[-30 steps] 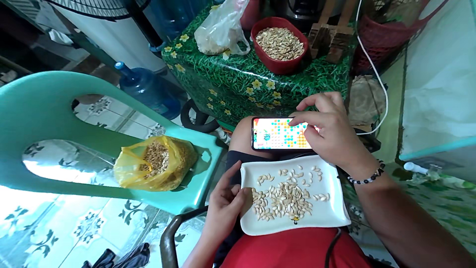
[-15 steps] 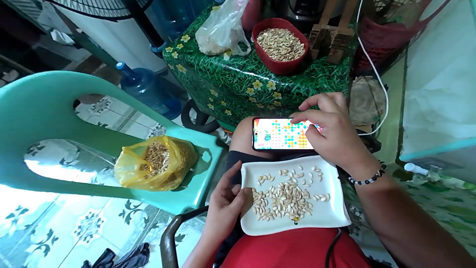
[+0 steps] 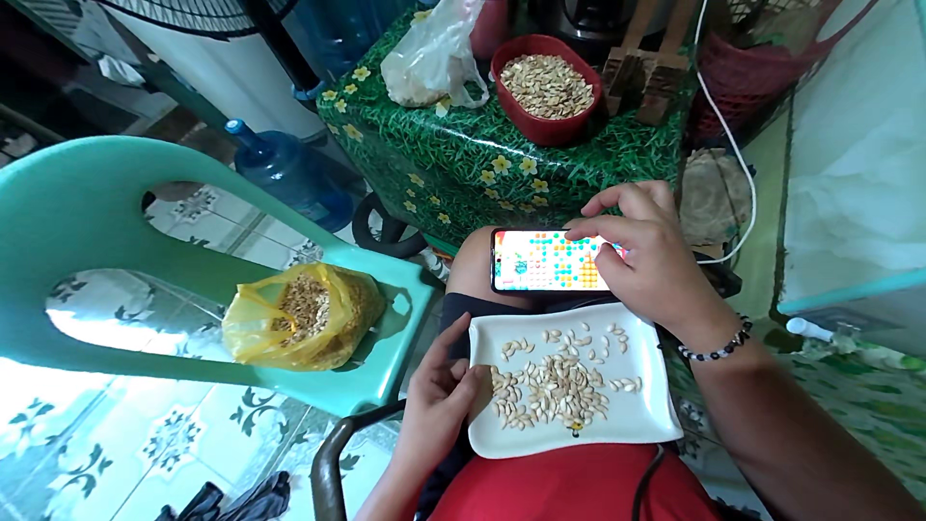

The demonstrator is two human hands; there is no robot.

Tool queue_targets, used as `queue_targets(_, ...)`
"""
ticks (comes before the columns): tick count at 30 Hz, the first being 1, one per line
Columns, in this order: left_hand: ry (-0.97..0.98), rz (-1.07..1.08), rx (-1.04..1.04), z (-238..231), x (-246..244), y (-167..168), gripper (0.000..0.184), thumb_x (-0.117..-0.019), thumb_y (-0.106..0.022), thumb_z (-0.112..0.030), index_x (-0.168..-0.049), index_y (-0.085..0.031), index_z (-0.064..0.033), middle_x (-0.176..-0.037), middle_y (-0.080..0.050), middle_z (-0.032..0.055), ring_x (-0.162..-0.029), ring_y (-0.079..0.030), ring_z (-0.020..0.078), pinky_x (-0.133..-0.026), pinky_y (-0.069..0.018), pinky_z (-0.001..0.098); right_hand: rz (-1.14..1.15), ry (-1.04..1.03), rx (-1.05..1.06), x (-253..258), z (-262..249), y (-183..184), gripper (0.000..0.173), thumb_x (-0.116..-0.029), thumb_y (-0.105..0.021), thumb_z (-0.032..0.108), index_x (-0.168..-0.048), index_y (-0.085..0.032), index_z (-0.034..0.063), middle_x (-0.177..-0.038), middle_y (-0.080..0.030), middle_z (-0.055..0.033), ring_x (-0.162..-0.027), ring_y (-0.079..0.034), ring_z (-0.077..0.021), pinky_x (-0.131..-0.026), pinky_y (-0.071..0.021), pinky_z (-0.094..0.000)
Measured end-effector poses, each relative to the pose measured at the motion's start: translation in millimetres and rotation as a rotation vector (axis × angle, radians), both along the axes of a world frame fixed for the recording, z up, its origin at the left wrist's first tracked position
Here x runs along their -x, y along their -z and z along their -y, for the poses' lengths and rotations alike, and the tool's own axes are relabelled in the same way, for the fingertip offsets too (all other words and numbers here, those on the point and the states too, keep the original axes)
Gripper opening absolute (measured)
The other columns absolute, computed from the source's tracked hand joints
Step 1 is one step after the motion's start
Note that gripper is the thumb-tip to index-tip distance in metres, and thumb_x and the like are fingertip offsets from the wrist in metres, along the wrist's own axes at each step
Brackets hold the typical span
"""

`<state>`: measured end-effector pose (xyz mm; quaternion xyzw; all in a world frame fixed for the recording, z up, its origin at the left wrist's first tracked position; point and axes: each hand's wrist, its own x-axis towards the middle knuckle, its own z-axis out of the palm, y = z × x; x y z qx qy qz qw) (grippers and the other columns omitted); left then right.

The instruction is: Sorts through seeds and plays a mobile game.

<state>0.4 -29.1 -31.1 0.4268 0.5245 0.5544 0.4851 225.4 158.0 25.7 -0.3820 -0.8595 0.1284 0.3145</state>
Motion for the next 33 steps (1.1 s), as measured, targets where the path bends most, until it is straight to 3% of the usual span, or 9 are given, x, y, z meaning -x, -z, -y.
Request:
queue_targets(12,0.004,0.003,-0.006,-0.1,-0.2,-0.3,0.06,-0.0958,-0.055,0.004,-0.152,-0.036,0.0015,-0.086,-0.073,0.0053,-0.071,-0.072,0.0117,-0.068,-0.0618,0.0265,0.0,-0.017,-0.015,0.0,0.1,1.2,0.039,-0.0864,-0.051,0.003,-0.106,-0.081,0.0188,-0.126,-0.062,-0.0078,-0.125,-0.046,-0.0355,-0.096,-0.0392,-0.0548)
queue_targets(22,0.007,-0.003,-0.011,0.6,0.1,0.0,0.059,-0.0964,-0.055,0.003,-0.152,-0.036,0.0012,-0.086,-0.073,0.0051,-0.071,-0.071,0.0111,-0.068,-0.0616,0.0262,0.056,-0.104,-0.026,6.5,5.1,2.0,0.043,-0.085,-0.055,0.002,-0.108,-0.082,0.0264,-0.129,-0.062,-0.0081,-0.128,-0.045,-0.0379,-0.096,-0.0387,-0.0592)
queue_targets(33,0.004,-0.001,-0.007,0.7,0.3,0.1,0.059,-0.0964,-0.054,0.003,-0.152,-0.036,0.0009,-0.085,-0.073,0.0048,-0.071,-0.071,0.011,-0.068,-0.0615,0.0262,0.073,-0.139,-0.023,9.6,6.3,4.8,0.039,-0.0851,-0.057,0.003,-0.103,-0.083,0.0271,-0.128,-0.062,-0.0084,-0.128,-0.045,-0.0379,-0.098,-0.0368,-0.0601)
